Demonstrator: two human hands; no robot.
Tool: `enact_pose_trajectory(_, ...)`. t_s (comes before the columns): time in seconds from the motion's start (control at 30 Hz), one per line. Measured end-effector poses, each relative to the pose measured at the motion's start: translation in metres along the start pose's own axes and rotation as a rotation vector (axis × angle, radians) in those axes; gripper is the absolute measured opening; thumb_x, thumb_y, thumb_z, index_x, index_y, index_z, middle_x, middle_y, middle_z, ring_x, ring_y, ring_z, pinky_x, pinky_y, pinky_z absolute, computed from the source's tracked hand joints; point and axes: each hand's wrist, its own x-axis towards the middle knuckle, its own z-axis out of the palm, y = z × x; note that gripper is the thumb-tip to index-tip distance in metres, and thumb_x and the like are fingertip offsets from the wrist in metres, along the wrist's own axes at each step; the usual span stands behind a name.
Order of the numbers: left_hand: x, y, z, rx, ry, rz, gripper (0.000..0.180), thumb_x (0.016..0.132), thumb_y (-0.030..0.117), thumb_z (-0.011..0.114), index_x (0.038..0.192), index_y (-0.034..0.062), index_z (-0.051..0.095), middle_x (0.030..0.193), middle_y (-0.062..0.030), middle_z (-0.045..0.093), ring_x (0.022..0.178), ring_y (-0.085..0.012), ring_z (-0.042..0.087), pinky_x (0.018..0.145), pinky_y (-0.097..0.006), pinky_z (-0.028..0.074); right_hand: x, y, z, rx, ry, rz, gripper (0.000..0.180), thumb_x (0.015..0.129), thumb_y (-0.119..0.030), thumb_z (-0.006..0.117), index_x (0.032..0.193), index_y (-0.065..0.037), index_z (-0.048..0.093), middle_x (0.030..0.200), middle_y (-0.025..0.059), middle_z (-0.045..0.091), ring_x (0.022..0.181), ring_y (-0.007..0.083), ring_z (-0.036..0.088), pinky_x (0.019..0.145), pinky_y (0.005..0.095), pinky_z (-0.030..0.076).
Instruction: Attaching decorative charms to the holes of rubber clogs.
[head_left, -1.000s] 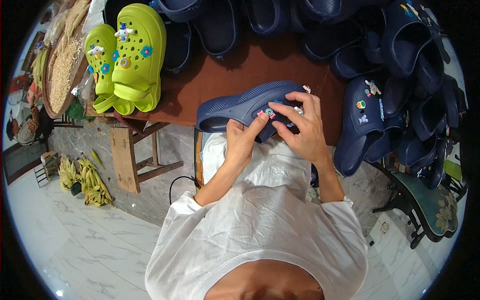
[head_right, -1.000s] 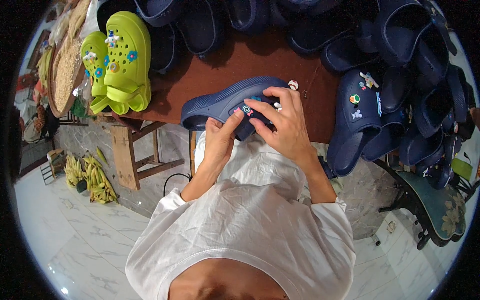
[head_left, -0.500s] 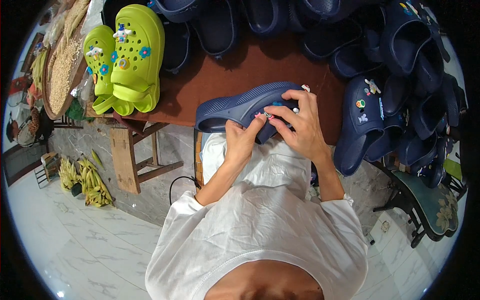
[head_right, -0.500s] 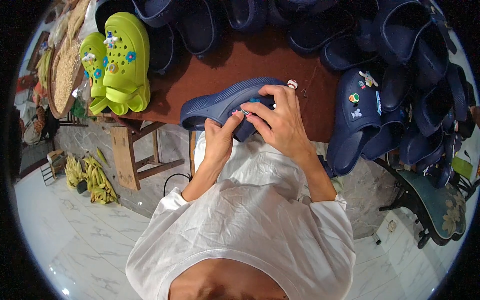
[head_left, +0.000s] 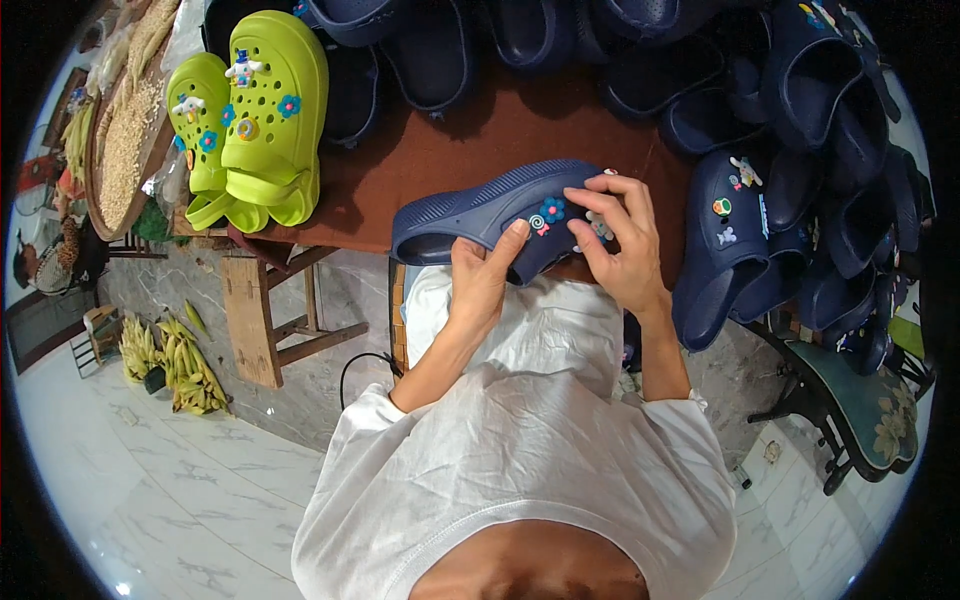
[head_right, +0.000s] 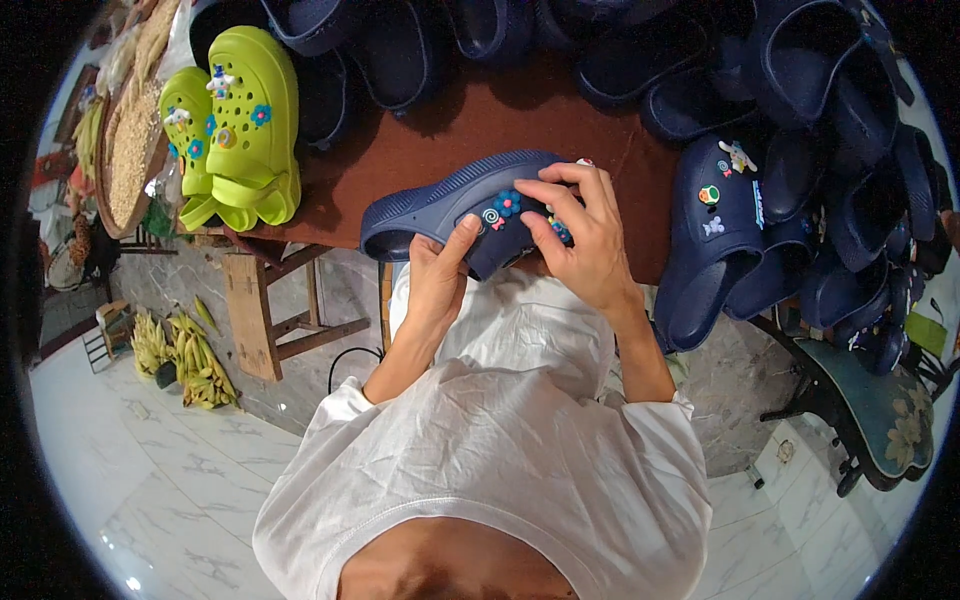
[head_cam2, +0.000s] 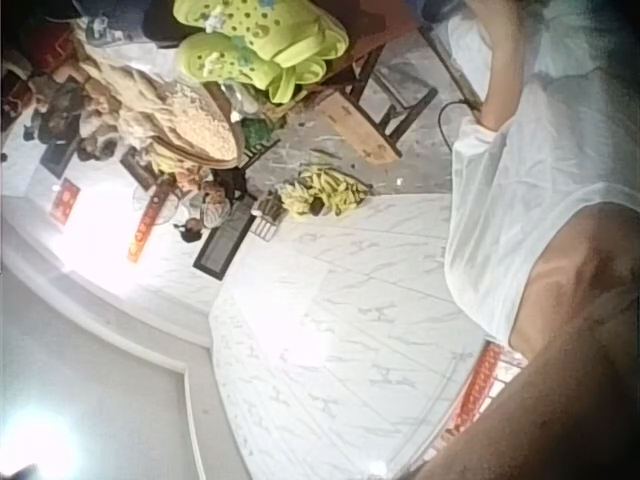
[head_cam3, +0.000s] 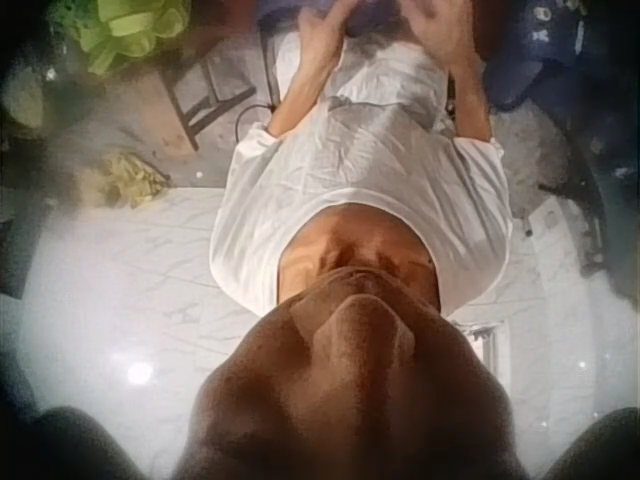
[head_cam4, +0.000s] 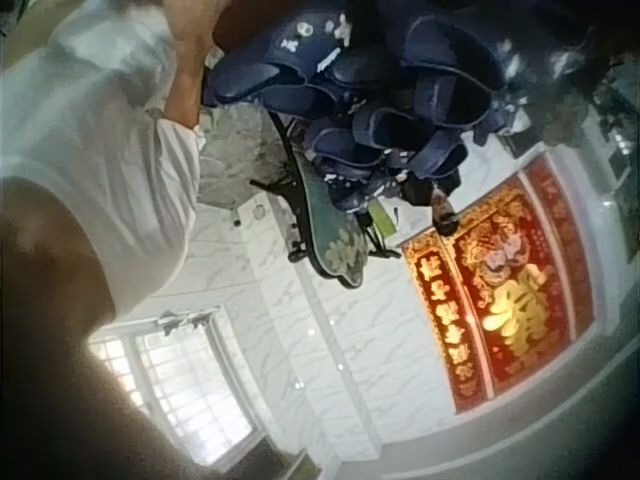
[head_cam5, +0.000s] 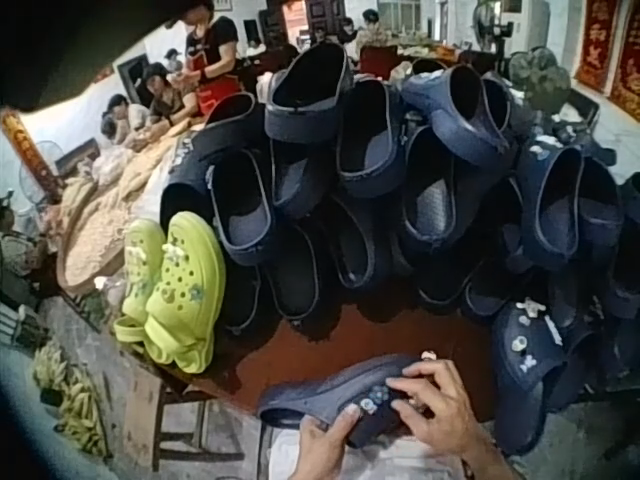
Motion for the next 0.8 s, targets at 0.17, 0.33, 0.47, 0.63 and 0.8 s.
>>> enact_pose_trajectory(0.17, 0.004, 0.010, -0.007, -0.106, -0.074, -0.143, 0.023, 0.093, 0.013, 0.063, 0.105, -0.0070, 0.062, 0.104, -0.0121, 0.069, 0.092, -0.0158, 0.068, 0.083, -0.031, 0.056, 0.002, 0.008, 0.000, -0.082, -0.025, -0.023, 0.035, 0.080, -0.012, 0.072, 0.114, -0.011, 0.068, 0.112, 0.0101, 0.057, 0.107, 0.0300, 0.053, 0.098, 0.0430, 0.042)
enact_pose_trajectory(0.33, 0.003, 0.007, -0.013, -0.102, -0.100, -0.127, 0.023, 0.091, 0.009, 0.062, 0.108, -0.0069, 0.063, 0.102, -0.0114, 0.069, 0.090, -0.0157, 0.068, 0.081, -0.029, 0.055, 0.005, 0.003, 0.003, -0.121, -0.042, -0.005, 0.033, 0.080, -0.014, 0.072, 0.113, -0.012, 0.069, 0.114, 0.0101, 0.056, 0.108, 0.0302, 0.052, 0.094, 0.0425, 0.042)
enact_pose_trajectory(0.47, 0.003, 0.004, -0.006, -0.013, -0.087, -0.050, 0.029, 0.088, 0.004, 0.064, 0.114, -0.0071, 0.059, 0.107, -0.0131, 0.068, 0.094, -0.0179, 0.068, 0.086, -0.031, 0.056, 0.004, 0.004, 0.005, -0.138, -0.034, -0.022, 0.030, 0.080, -0.014, 0.072, 0.110, -0.014, 0.071, 0.115, 0.0100, 0.056, 0.108, 0.0303, 0.051, 0.093, 0.0430, 0.042)
enact_pose_trajectory(0.63, 0.002, 0.004, -0.004, 0.031, -0.095, -0.069, 0.034, 0.087, 0.000, 0.066, 0.119, -0.0046, 0.058, 0.111, -0.0121, 0.067, 0.097, -0.0175, 0.067, 0.088, -0.031, 0.055, 0.004, 0.004, 0.006, -0.147, -0.015, -0.032, 0.027, 0.080, -0.013, 0.072, 0.107, -0.015, 0.072, 0.112, 0.0095, 0.056, 0.106, 0.0297, 0.052, 0.091, 0.0423, 0.042)
enact_pose_trajectory(0.8, 0.003, -0.001, -0.005, 0.053, -0.082, -0.056, 0.035, 0.087, 0.001, 0.067, 0.121, -0.0034, 0.058, 0.114, -0.0111, 0.066, 0.101, -0.0176, 0.066, 0.090, -0.031, 0.054, 0.004, 0.006, 0.008, -0.137, 0.010, -0.046, 0.025, 0.080, -0.014, 0.072, 0.105, -0.015, 0.072, 0.110, 0.0089, 0.056, 0.105, 0.0291, 0.052, 0.090, 0.0418, 0.042)
